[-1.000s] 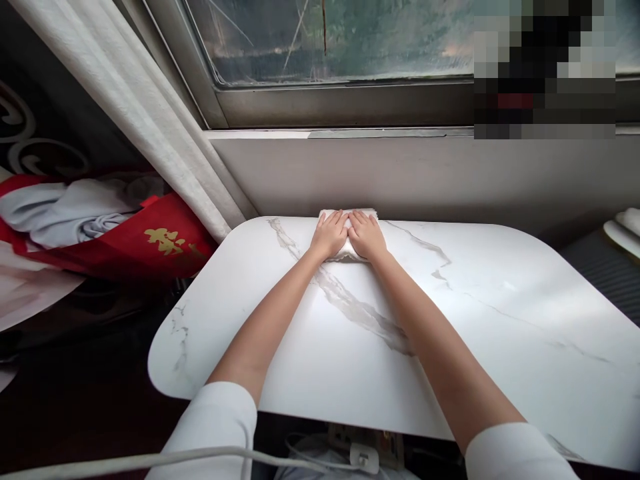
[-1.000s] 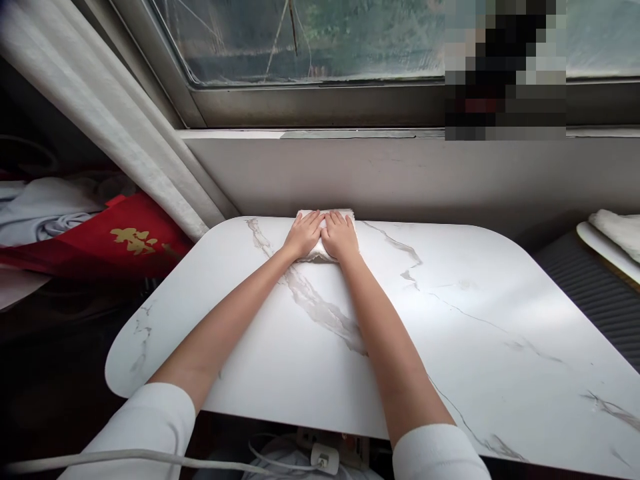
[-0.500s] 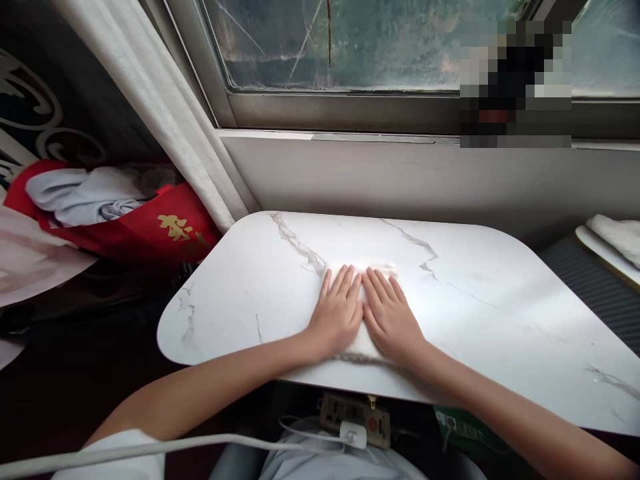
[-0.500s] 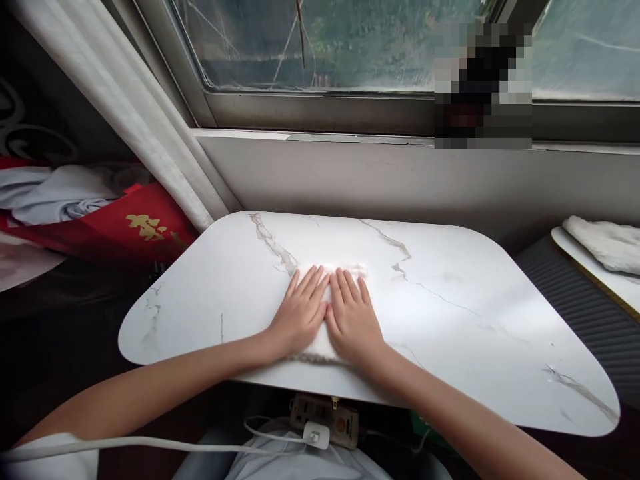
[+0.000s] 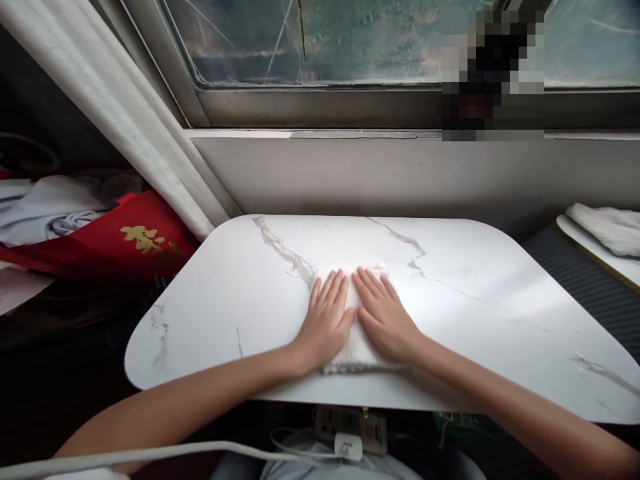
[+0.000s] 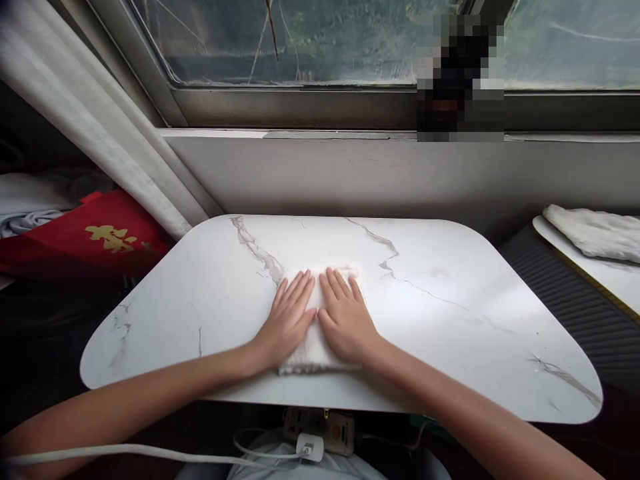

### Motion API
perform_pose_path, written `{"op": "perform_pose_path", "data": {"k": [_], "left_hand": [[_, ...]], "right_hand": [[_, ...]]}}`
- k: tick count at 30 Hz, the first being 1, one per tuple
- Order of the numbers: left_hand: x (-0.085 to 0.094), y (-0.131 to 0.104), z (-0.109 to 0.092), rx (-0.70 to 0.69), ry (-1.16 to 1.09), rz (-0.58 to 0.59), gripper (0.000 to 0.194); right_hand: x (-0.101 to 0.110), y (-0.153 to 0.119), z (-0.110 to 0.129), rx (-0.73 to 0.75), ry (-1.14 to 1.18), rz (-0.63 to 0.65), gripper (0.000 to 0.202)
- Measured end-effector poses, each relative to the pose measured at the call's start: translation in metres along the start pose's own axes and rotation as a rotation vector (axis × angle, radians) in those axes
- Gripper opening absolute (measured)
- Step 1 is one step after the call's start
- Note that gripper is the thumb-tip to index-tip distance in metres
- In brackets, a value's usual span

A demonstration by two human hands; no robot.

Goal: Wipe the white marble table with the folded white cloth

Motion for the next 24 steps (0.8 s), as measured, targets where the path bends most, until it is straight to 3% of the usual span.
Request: {"op": "perform_pose_path", "data": {"k": [6,11,16,24], "left_hand": [[-0.002,0.115,0.055,0.070,0.148,-0.045,0.050],[-0.009,0.180,0.068,0.078,0.193,-0.042,0.050],[-0.014,0.197,0.066,0.066,0.196,-0.048,0.051],[-0.015,0.176,0.050,0.051,0.195,-0.048,0.050]], "right_hand": [[0.019,0.113,-0.051,-0.109,-0.047,-0.159,0.055],[0.033,0.158,-0.093,-0.169,-0.083,-0.208,0.053],[0.039,0.163,-0.105,-0.163,-0.099,-0.243,0.053],[0.036,0.136,-0.098,-0.144,-0.131,-0.248,0.053]]}}
Point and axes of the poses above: each hand's wrist, its own y-axis towards the middle knuckle, its own x-axis out of the back of the hand, z = x × y, the point moved 10 cm from there along y, towards the middle knuckle, and after that the axes turned 8 degrees about -x, right-handed, at the moved point
